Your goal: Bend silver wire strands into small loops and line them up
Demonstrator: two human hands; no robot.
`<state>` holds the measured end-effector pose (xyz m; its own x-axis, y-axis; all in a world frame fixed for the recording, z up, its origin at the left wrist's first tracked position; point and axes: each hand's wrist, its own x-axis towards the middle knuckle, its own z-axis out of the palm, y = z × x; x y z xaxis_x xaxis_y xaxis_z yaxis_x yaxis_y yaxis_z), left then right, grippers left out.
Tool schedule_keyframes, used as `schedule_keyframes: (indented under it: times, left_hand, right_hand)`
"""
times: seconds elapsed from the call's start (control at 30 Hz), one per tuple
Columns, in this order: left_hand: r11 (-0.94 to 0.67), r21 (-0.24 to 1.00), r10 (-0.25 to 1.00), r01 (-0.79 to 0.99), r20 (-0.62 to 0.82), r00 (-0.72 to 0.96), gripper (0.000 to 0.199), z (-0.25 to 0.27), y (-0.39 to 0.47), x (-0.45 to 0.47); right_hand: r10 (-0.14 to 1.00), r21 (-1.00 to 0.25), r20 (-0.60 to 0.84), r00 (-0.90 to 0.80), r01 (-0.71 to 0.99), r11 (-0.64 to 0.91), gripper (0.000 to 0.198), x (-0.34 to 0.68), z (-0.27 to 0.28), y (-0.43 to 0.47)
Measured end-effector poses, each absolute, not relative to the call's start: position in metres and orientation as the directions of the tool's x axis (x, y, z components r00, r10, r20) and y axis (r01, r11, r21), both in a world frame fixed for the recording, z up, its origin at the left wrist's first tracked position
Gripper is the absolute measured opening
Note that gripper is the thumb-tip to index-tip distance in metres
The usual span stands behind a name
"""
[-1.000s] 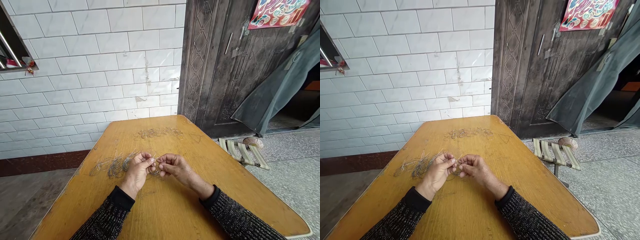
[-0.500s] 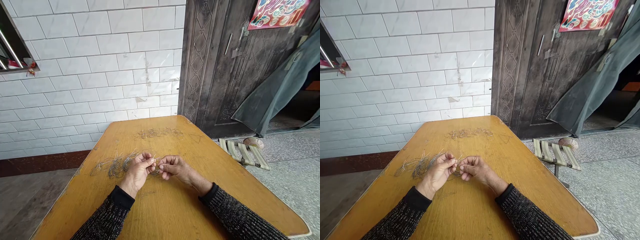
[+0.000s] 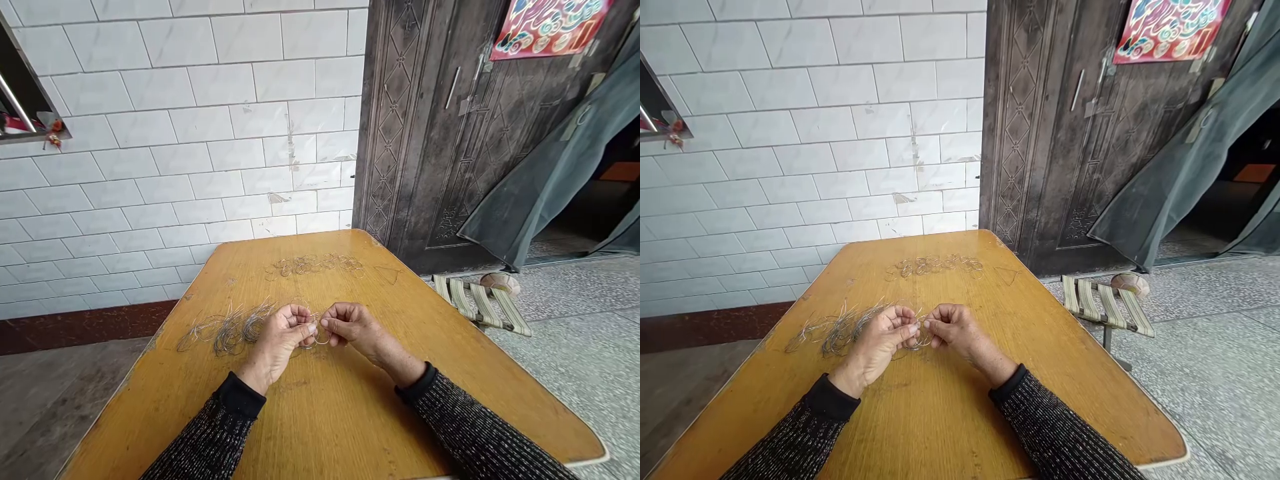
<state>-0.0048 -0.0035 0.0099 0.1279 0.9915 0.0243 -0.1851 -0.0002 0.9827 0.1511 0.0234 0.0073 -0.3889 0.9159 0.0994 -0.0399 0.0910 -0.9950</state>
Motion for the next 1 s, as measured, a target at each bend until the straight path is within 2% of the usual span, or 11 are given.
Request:
schedule_keyframes:
  times: [0.13,0.3,0.47,0.67,0.87,1.0]
  left_hand:
    - [-0.018,0.982,0.990,-0.190,0.045,0.136,0.029,0.010,-0.003,-0.007]
    - [-0.027,0.985,0.990,-0.171,0.050,0.134,0.031,0.011,-0.003,-0.007]
    - [-0.001,0.986,0.989,-0.164,0.026,0.146,0.027,0.015,-0.005,-0.009]
    - [0.044,0.960,0.987,-0.277,0.000,0.159,0.037,0.017,-0.004,-0.013]
    - [-0.008,0.984,0.970,-0.178,0.051,0.238,0.043,0.016,-0.003,-0.016]
    - [0.000,0.982,0.964,-0.188,0.050,0.260,0.045,0.020,-0.005,-0.017]
  right_hand:
    - [0.931,-0.994,0.107,-0.350,-0.016,0.108,0.026,0.150,0.007,0.023]
    - [0.915,-0.989,0.136,-0.380,-0.005,0.146,0.024,0.152,0.008,0.022]
    - [0.897,-0.982,0.175,-0.406,-0.003,0.190,0.023,0.151,0.009,0.020]
    - [0.885,-0.980,0.173,-0.432,0.011,0.197,0.022,0.151,0.009,0.019]
    - [0.907,-0.985,0.146,-0.395,0.028,0.171,0.026,0.151,0.007,0.021]
    - [0.904,-0.978,0.159,-0.397,0.064,0.200,0.031,0.153,0.009,0.022]
